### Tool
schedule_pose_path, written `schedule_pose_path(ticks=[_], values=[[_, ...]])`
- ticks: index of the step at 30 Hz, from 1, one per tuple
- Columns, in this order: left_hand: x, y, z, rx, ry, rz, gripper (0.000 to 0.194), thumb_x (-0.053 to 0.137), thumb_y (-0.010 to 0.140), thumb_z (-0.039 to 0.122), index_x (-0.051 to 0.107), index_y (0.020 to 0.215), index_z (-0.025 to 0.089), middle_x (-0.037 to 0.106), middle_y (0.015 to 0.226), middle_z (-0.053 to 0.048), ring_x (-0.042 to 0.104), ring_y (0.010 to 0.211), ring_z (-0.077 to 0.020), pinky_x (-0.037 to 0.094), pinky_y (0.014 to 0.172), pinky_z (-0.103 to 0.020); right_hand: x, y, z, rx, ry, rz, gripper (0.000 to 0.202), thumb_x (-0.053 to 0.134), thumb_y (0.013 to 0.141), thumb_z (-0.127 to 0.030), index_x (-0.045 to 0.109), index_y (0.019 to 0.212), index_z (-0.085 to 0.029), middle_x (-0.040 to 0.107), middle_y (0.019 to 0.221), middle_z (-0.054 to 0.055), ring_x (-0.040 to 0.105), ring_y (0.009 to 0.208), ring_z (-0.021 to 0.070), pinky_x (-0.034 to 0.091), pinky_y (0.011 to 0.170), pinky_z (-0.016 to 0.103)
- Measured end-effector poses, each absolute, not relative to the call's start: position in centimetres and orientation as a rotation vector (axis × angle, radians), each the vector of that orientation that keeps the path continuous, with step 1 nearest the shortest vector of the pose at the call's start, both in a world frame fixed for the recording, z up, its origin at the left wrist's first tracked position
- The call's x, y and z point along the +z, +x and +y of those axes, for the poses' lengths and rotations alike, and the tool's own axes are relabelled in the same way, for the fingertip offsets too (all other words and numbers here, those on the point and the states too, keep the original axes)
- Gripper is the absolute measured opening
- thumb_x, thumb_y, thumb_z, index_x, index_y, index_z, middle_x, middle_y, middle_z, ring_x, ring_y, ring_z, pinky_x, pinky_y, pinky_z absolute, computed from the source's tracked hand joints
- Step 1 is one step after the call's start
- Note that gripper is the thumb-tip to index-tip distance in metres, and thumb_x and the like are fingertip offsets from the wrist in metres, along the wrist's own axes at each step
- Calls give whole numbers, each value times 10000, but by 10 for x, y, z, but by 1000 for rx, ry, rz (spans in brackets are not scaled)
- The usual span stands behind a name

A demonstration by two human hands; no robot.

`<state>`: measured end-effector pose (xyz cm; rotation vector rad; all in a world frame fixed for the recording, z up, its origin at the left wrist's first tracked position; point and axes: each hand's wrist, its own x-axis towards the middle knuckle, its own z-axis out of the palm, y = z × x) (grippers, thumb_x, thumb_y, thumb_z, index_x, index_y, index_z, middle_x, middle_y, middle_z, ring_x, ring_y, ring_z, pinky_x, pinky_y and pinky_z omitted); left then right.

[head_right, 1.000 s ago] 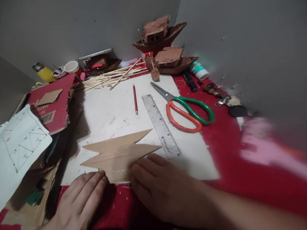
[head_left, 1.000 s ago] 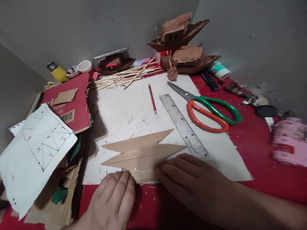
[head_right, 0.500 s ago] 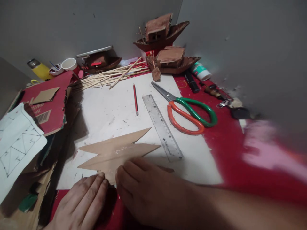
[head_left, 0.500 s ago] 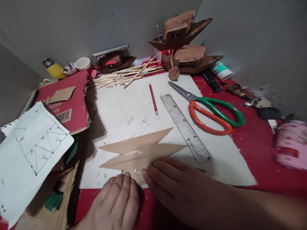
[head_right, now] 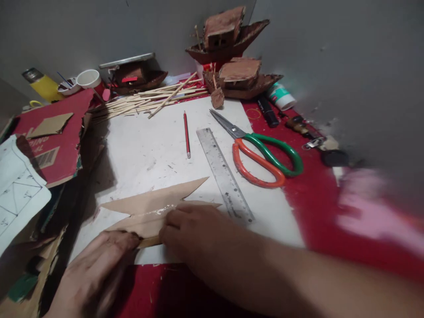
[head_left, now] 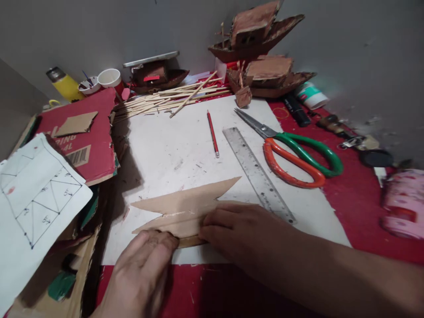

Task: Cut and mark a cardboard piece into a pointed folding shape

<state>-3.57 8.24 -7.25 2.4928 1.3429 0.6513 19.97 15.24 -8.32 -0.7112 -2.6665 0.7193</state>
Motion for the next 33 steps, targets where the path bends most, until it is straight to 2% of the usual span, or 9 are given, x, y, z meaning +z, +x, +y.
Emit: schedule_pose_path(ticks=[3,7,12,17,22,26,30,33], values=[[-66,-35,88,639,2289,1375,211,498,926,97,630,1053,203,702,884,-44,665,808,-151,569,651,-220,-76,208,163,897,-816,-2598,115,627,888,-123,682,885,-223,697,836,-8,630,739,149,459,651,252],[-62,-36,90,597,2201,1422,157,521,947,181,650,1004,250,699,871,-5,669,783,-136,557,645,-212,-70,215,172,1027,-973,-2556,96,689,848,-155,713,817,-243,697,733,-41,630,677,142,426,611,241],[-63,-37,95,663,2184,1488,103,575,927,236,675,920,261,725,856,15,690,771,-144,545,652,-225,-65,218,180,999,-1066,-2556,129,669,852,-176,708,730,-184,659,675,-18,572,637,130,367,586,249],[-62,-36,99,671,2110,1535,119,604,907,270,692,830,245,731,780,24,681,686,-141,514,614,-219,-54,225,192,1319,-1158,-2440,117,657,791,-130,723,709,-181,561,571,-58,496,543,84,332,508,203],[-62,-36,102,630,2013,1634,171,602,886,314,720,805,219,749,791,-3,682,727,-173,505,642,-241,-48,237,202,1221,-1241,-2400,112,640,778,-121,740,755,-166,612,626,-25,536,597,111,374,547,219],[-58,-36,106,514,1907,1676,233,590,879,378,730,810,205,757,828,-18,671,764,-192,493,697,-262,-36,248,205,1301,-1276,-2329,123,644,803,-145,753,858,-136,665,686,6,565,608,125,405,548,228],[-49,-33,109,454,1854,1687,281,580,860,416,724,778,189,735,770,-23,647,746,-205,473,697,-273,-35,244,197,1149,-1117,-2344,164,687,810,-164,755,958,-138,727,863,46,633,775,157,457,685,240],[-46,-32,110,430,1857,1694,290,581,842,422,722,771,178,716,741,-24,622,725,-204,456,680,-273,-48,231,193,997,-1018,-2454,198,704,811,-177,754,1003,-175,734,982,67,635,883,191,449,748,272]])
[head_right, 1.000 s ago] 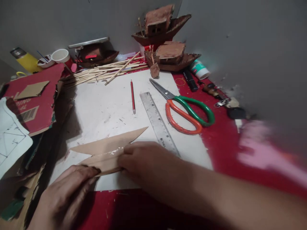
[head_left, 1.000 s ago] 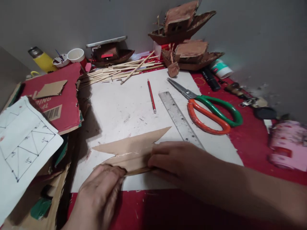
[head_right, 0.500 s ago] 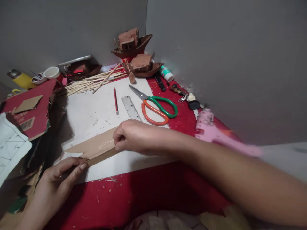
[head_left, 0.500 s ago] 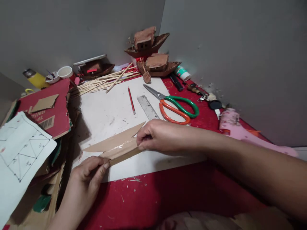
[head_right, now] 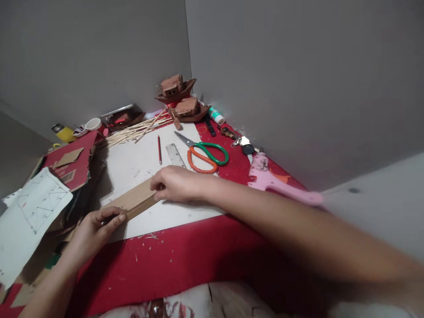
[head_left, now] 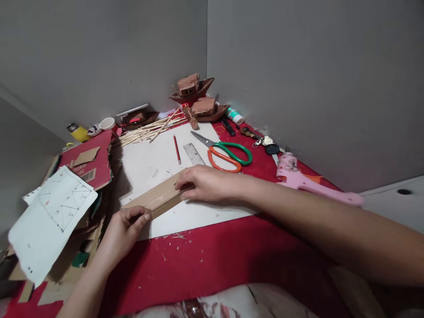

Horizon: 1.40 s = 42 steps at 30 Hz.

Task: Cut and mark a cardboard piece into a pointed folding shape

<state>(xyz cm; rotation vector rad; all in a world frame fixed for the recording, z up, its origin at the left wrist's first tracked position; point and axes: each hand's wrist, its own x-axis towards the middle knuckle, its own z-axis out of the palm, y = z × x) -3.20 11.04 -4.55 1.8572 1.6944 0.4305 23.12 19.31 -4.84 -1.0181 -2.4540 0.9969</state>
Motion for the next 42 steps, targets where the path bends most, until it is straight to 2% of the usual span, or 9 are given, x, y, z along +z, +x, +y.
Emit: schedule_pose_path(ticks=[7,11,15,18,20,25,29,34,42], values=[[-42,-32,116,393,1842,1664,302,595,797,428,720,743,158,672,672,-13,564,641,-173,423,609,-255,-66,221,202,953,-1015,-2519,59,694,817,-216,750,811,-199,718,766,23,602,704,166,394,604,265],[-40,-31,110,408,1906,1712,289,578,827,398,711,717,166,652,651,0,555,629,-163,409,593,-248,-63,220,195,870,-1000,-2564,83,669,838,-219,743,822,-185,723,787,45,606,710,177,388,612,272],[-45,-28,105,405,2006,1715,227,588,822,318,696,680,178,636,606,6,558,596,-164,402,566,-251,-63,210,183,724,-921,-2616,102,653,845,-192,743,893,-185,731,899,76,622,818,216,397,688,294],[-54,-19,101,457,2124,1724,108,607,800,202,709,772,183,685,703,-21,595,664,-184,421,627,-276,-65,204,176,657,-859,-2665,116,629,857,-165,740,888,-183,728,904,74,628,823,211,403,708,287],[-63,-11,96,514,2212,1717,136,573,822,146,706,816,176,700,781,-61,606,738,-208,431,694,-309,-65,203,172,632,-848,-2694,119,623,860,-156,739,873,-177,724,874,71,630,787,202,405,687,278],[-84,-3,85,627,2352,1621,205,498,925,193,695,881,157,698,826,-113,607,799,-244,440,730,-346,-63,205,158,587,-833,-2750,166,579,891,-132,738,845,-130,703,859,107,620,794,216,412,699,294],[-84,-7,88,642,2358,1531,202,499,951,221,690,902,173,694,774,-71,603,750,-212,435,697,-316,-66,198,158,651,-810,-2769,183,560,913,-134,726,838,-116,686,858,113,606,832,222,413,729,299],[-70,-8,102,551,2131,1498,146,567,913,212,679,822,187,687,728,-18,608,686,-167,428,640,-272,-69,196,171,836,-840,-2723,119,608,895,-170,708,839,-136,683,836,75,594,759,189,397,679,273],[-74,-11,99,612,1967,1511,172,559,911,213,723,860,195,716,804,-38,630,761,-185,453,704,-304,-69,202,178,1016,-853,-2648,75,639,867,-152,707,838,-164,691,813,34,582,712,158,358,621,245]])
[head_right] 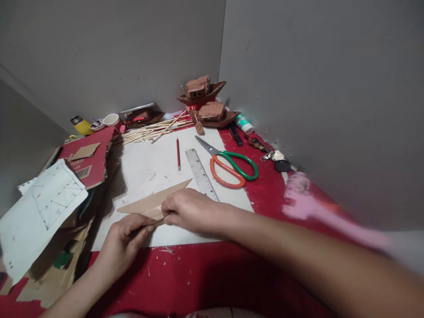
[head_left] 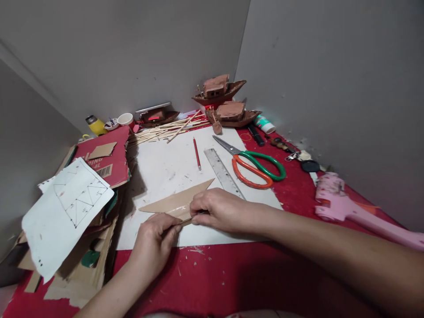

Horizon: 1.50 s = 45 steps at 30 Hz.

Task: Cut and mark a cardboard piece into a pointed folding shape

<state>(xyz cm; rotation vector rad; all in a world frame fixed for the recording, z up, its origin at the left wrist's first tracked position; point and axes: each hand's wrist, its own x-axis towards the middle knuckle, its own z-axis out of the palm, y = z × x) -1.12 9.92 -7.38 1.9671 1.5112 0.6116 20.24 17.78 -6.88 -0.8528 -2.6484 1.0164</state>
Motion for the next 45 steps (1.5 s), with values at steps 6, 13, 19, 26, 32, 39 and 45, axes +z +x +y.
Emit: schedule_pose_path(ticks=[6,13,19,26,32,39,45], values=[[-73,-14,99,689,1805,1518,103,629,865,198,730,871,217,728,825,-21,652,770,-176,477,702,-284,-70,202,175,935,-870,-2644,142,613,895,-178,672,768,-157,642,790,39,559,729,171,362,655,266],[-74,-9,88,789,2178,1478,180,561,909,168,631,745,193,639,705,-21,572,674,-160,424,639,-285,-71,205,172,933,-779,-2682,134,601,909,-191,663,795,-158,629,824,48,554,779,186,385,699,275],[-65,-12,102,596,1874,1399,250,576,913,243,556,667,204,614,673,-2,565,652,-151,424,630,-272,-68,206,174,1057,-824,-2643,152,610,890,-156,651,744,-164,621,795,32,538,755,169,358,679,274],[-66,-13,99,564,1909,1449,191,547,913,246,625,745,199,638,706,-15,572,687,-164,413,654,-277,-70,205,174,1043,-861,-2661,148,591,901,-193,660,772,-171,648,808,38,548,731,169,331,641,269],[-61,-13,105,440,1854,1484,222,569,877,229,584,658,192,569,620,21,500,602,-137,373,578,-243,-70,201,173,1043,-943,-2632,127,618,856,-181,664,738,-173,657,782,35,531,693,163,314,617,261],[-85,-11,72,744,2522,1580,193,501,934,138,676,872,189,689,803,-60,600,753,-197,449,701,-322,-55,208,176,1124,-876,-2605,52,704,797,-225,705,769,-181,667,701,-13,577,643,131,377,576,214],[-86,-9,58,720,2795,1413,246,457,931,83,664,1039,162,710,849,-90,623,744,-211,497,667,-343,-53,223,199,833,-1073,-2461,248,565,917,-266,681,1087,-128,693,1107,157,610,1003,261,449,857,362]])
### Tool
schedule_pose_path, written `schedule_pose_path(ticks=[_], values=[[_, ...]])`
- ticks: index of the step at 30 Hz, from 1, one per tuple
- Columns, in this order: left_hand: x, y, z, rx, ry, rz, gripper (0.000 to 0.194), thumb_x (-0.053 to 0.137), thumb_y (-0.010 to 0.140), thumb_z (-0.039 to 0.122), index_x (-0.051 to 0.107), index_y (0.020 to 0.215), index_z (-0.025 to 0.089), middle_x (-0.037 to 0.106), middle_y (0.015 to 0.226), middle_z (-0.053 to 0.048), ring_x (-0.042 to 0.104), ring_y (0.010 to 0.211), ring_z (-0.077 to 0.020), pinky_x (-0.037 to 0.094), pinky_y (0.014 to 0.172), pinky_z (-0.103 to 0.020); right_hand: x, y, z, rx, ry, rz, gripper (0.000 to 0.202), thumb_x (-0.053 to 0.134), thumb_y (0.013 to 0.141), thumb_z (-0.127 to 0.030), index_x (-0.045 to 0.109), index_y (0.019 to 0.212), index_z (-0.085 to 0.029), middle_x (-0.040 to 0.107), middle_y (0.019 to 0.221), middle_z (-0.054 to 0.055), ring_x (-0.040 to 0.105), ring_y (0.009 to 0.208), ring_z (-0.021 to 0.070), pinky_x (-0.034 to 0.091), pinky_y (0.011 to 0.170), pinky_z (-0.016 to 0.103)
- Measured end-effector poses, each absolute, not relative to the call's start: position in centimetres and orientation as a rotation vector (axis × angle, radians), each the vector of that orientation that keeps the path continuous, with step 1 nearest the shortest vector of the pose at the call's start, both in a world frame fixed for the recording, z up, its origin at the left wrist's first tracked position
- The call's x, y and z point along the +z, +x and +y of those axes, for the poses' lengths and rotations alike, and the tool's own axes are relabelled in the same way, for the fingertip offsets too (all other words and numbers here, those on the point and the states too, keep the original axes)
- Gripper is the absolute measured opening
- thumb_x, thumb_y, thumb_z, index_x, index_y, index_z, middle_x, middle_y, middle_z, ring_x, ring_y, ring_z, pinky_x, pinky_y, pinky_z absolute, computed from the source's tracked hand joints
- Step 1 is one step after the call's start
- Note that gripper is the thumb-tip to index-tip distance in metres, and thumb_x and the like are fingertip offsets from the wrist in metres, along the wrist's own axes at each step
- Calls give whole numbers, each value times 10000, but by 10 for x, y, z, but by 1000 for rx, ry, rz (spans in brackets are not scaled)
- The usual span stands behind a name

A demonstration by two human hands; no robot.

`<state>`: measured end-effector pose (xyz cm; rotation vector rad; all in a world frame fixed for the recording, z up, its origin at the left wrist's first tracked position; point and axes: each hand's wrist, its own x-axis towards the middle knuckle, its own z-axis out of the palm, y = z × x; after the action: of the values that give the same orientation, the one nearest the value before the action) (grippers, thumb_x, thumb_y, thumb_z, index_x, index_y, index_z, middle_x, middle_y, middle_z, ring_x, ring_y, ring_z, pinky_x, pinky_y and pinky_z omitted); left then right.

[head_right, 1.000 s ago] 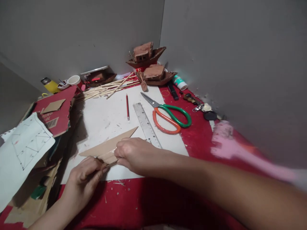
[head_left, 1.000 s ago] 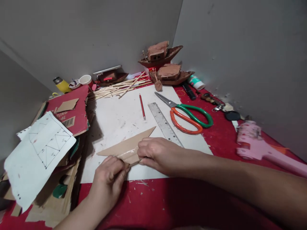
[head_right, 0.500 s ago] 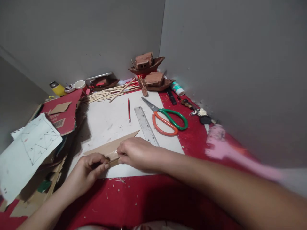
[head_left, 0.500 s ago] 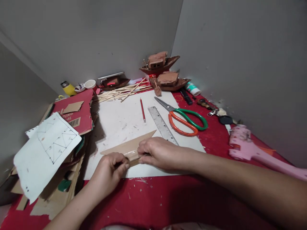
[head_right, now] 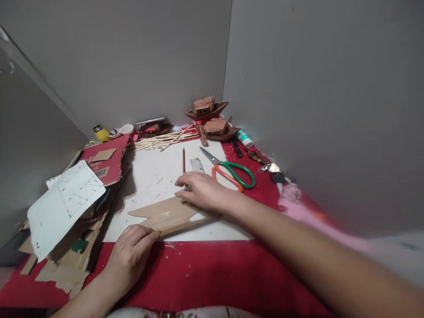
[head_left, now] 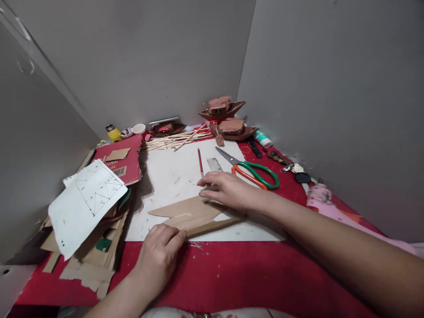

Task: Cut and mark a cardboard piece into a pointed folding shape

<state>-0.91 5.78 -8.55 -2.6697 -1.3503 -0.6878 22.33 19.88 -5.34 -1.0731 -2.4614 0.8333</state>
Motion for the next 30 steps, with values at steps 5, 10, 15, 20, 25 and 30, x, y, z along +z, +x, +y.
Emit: schedule_pose_path(ticks=[5,10,15,20,25,30], values=[[-67,-7,61,-688,-2855,-1371,249,477,934,96,655,1090,174,729,901,-87,645,759,-206,522,669,-334,-68,228,209,750,-997,-2573,296,680,840,-303,689,1103,-168,675,1120,135,576,1087,302,426,940,416],[-47,-22,90,-629,-2719,-1674,285,499,954,216,613,1209,163,704,1094,-141,649,959,-266,526,819,-422,-69,229,203,743,-998,-2643,323,706,833,-339,670,1113,-181,639,1106,119,555,1084,315,417,930,431],[-49,-31,119,-237,-2657,-2044,293,654,861,263,635,1137,166,675,1064,-133,613,995,-302,487,858,-451,-65,226,198,731,-1040,-2709,350,702,854,-367,625,1142,-184,618,1118,113,547,1067,301,404,912,410],[-48,-31,123,-255,-2779,-2191,223,641,864,289,605,1064,197,648,999,-81,594,942,-257,459,839,-399,-69,224,198,741,-987,-2708,309,697,861,-370,617,1097,-187,627,1083,96,546,1044,285,390,892,393],[-37,-30,122,-143,-2946,-2272,185,625,864,338,588,976,194,632,940,-57,571,870,-226,431,777,-352,-60,225,196,850,-943,-2753,273,713,841,-387,616,1002,-189,626,1046,84,548,1019,277,389,857,358],[-33,-27,122,-137,-3072,-2204,96,583,878,284,537,913,207,575,879,-10,518,793,-181,394,708,-301,-52,226,194,1016,-1024,-2743,275,744,795,-358,604,967,-196,655,963,70,592,924,257,404,718,292]])
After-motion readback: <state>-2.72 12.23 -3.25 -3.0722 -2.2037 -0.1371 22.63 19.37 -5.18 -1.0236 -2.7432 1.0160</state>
